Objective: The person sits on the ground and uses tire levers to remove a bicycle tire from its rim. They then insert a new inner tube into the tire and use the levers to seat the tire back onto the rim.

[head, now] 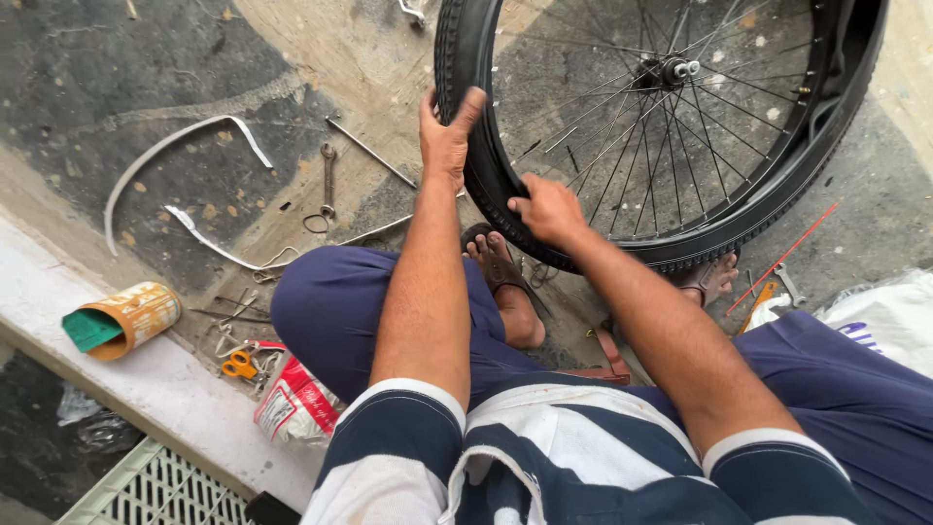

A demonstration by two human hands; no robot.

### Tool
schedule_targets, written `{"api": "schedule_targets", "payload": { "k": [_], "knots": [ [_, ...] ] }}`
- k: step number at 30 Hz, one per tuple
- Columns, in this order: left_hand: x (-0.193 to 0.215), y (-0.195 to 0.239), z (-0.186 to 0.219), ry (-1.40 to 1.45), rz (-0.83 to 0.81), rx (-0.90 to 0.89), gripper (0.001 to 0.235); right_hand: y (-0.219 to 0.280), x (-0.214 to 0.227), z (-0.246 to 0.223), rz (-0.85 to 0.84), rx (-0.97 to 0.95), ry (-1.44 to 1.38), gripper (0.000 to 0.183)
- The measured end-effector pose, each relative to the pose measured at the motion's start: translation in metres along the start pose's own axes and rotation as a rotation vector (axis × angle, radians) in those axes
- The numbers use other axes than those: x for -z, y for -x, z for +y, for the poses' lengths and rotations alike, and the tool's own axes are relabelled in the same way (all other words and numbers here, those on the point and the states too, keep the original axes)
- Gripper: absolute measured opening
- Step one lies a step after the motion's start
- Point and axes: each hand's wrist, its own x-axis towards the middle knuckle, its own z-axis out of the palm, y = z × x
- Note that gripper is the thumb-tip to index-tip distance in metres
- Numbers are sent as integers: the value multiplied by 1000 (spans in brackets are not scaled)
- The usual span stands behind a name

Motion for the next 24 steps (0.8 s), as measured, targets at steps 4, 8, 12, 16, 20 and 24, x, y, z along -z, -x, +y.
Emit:
{"api": "schedule_targets", "payload": {
  "k": [4,8,12,16,20,24],
  "knots": [
    [10,22,-24,-34,123,233,72,-20,5,-14,151,135,-214,38],
    [8,21,-26,176,-15,225,59,-14,1,-27,429,299,-184,50],
    [4,-4,-13,66,13,153,48,37,10,-7,417,376,19,67],
    [4,-11,-14,30,35,169,48,42,21,27,16,187,-81,58],
    [0,-10,-1,-18,52,182,51,17,26,31,-247,166,-113,58],
    [-2,-9,8,-49,60,215,55,7,43,16,-325,190,344,55]
  ]
}}
